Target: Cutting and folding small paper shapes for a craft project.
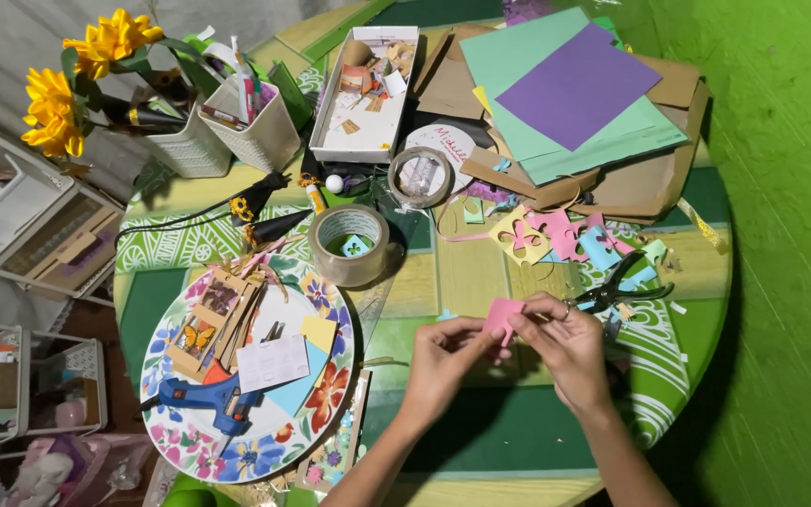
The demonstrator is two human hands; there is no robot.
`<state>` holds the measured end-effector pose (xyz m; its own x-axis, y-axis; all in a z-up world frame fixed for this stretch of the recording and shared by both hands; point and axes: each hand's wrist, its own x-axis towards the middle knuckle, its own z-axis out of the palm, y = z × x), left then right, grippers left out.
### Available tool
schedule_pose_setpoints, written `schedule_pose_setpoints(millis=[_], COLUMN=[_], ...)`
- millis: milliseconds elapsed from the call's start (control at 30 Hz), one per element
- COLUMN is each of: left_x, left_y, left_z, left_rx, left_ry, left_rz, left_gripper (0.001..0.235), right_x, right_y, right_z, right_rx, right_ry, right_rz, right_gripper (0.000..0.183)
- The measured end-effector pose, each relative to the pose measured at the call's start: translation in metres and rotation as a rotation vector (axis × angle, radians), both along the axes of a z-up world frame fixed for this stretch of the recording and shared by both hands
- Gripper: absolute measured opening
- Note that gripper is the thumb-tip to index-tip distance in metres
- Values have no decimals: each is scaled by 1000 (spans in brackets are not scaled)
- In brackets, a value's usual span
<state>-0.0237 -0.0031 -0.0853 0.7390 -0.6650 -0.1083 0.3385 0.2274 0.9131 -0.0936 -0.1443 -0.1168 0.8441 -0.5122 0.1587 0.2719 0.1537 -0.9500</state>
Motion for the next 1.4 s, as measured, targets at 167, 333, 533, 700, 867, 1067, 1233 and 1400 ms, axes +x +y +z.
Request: schedule_pose_setpoints(millis=[167,333,533,700,867,1067,1233,1400], left_x=[7,37,68,97,113,106,96,91], left_y=[-2,-15,-53,-72,-67,-55,-57,-58], left_z=[36,88,134,120,120,128,131,137], left_rx=[77,37,-117,-108,-127,-159,-169,-177], left_ry=[-100,-367,-656,-625,-618,-652,-679,-665], left_rz=[125,115,109,150,201,83,59,201], left_gripper=[11,7,21,13,13,10,8,6], right_x=[11,35,67,96,112,103,97,92], right_y=[3,-21,-40,-65,-70,-67,-70,-57], right_z=[55,100,159,154,153,154,146,159], right_rx=[-126,-121,-320,-343,-362,-407,-397,-342], right_ry=[-21,-96,-252,-260,-269,-319,-386,-382], right_rz=[-81,-93,-65,-67,-53,-12,-71,-56], right_gripper=[7,15,11,10,11,5,7,5])
